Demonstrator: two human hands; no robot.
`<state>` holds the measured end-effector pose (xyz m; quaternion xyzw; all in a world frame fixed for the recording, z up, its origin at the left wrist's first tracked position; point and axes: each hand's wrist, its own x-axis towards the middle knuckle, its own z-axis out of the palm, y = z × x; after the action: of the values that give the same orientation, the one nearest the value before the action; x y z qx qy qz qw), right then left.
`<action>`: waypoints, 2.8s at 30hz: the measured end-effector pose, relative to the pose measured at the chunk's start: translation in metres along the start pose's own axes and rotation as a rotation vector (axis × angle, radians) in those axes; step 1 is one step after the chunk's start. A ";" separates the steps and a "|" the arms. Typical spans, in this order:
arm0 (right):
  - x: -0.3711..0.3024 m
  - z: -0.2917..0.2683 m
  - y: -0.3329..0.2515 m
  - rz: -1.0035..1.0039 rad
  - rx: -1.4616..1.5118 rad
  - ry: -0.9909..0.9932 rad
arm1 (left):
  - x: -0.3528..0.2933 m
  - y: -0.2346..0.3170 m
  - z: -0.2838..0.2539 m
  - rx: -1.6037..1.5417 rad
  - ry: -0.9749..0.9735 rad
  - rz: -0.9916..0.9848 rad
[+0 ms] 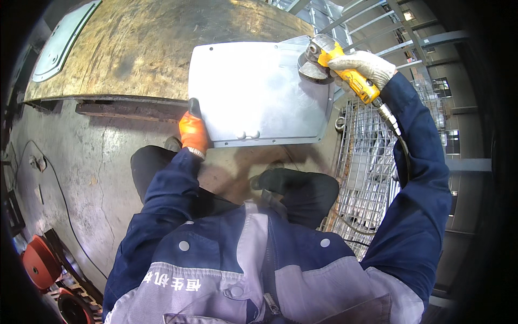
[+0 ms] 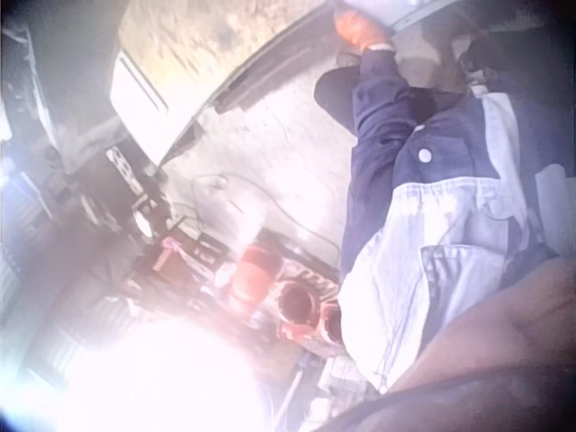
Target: The person uses an angle grinder to smooth the edges and surfaces of several metal parts. They pick up each part from a stack, grind it on a workbench, and place it back down, repeating the process for multiple pieces.
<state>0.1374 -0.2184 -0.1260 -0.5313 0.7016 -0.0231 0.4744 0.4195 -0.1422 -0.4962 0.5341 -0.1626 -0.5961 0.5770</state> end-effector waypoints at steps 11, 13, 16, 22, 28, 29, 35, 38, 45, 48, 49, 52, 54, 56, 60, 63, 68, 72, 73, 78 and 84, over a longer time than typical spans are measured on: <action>-0.044 -0.039 0.067 -0.009 0.339 0.176 | 0.002 0.002 0.000 -0.037 0.020 -0.032; -0.061 -0.036 0.087 0.029 0.520 0.185 | 0.011 -0.008 -0.006 0.052 0.004 -0.015; -0.084 -0.024 0.125 -0.022 0.707 0.187 | 0.023 -0.014 -0.025 0.359 -0.083 0.170; -0.086 -0.001 0.194 -0.012 0.890 0.125 | -0.005 0.030 -0.023 0.204 -0.068 -0.170; -0.078 0.020 0.223 -0.011 1.117 -0.046 | -0.015 0.081 0.006 -0.197 -0.300 -0.285; -0.082 0.023 0.224 -0.021 1.082 -0.028 | -0.013 0.083 0.007 -0.222 -0.271 -0.311; -0.101 0.026 0.194 -0.064 1.006 0.041 | -0.012 0.092 0.019 0.684 0.026 0.155; -0.110 0.012 0.151 -0.138 0.791 0.078 | -0.014 0.106 0.027 0.312 0.015 0.202; -0.084 0.015 0.025 -0.276 0.383 0.067 | 0.007 0.107 0.028 0.114 -0.096 0.261; -0.054 0.030 -0.019 -0.324 0.292 0.005 | 0.018 0.095 0.030 0.124 -0.094 0.328; -0.044 0.035 -0.032 -0.308 0.246 0.001 | 0.022 0.094 0.027 0.212 -0.075 0.361; -0.017 0.050 -0.064 -0.319 0.224 -0.072 | 0.028 0.085 0.026 0.195 -0.129 0.475; -0.005 0.057 -0.081 -0.291 0.176 -0.112 | 0.030 0.082 0.023 0.379 -0.064 0.479; 0.004 0.062 -0.094 -0.283 0.144 -0.154 | 0.031 0.079 0.024 0.296 -0.078 0.442; 0.015 0.072 -0.108 -0.266 0.234 -0.230 | 0.029 0.076 0.029 0.223 -0.056 0.452; 0.026 0.076 -0.115 -0.188 0.211 -0.145 | 0.026 0.080 0.029 0.175 -0.073 0.424; 0.027 0.065 -0.110 -0.146 0.259 -0.308 | 0.020 0.090 0.030 0.202 -0.075 0.419; 0.023 0.057 -0.099 -0.245 0.195 -0.272 | 0.012 0.094 0.035 0.153 -0.073 0.428; 0.022 0.054 -0.096 -0.209 0.198 -0.247 | 0.010 0.095 0.036 0.105 -0.089 0.452; 0.019 0.042 -0.072 -0.149 0.223 -0.186 | 0.006 0.100 0.038 0.105 -0.083 0.409; 0.001 0.022 -0.032 -0.167 0.258 -0.082 | 0.005 0.103 0.039 0.183 -0.027 0.351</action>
<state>0.1755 -0.2223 -0.1218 -0.5227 0.6262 -0.1307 0.5636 0.4413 -0.1919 -0.4003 0.5397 -0.3145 -0.4761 0.6189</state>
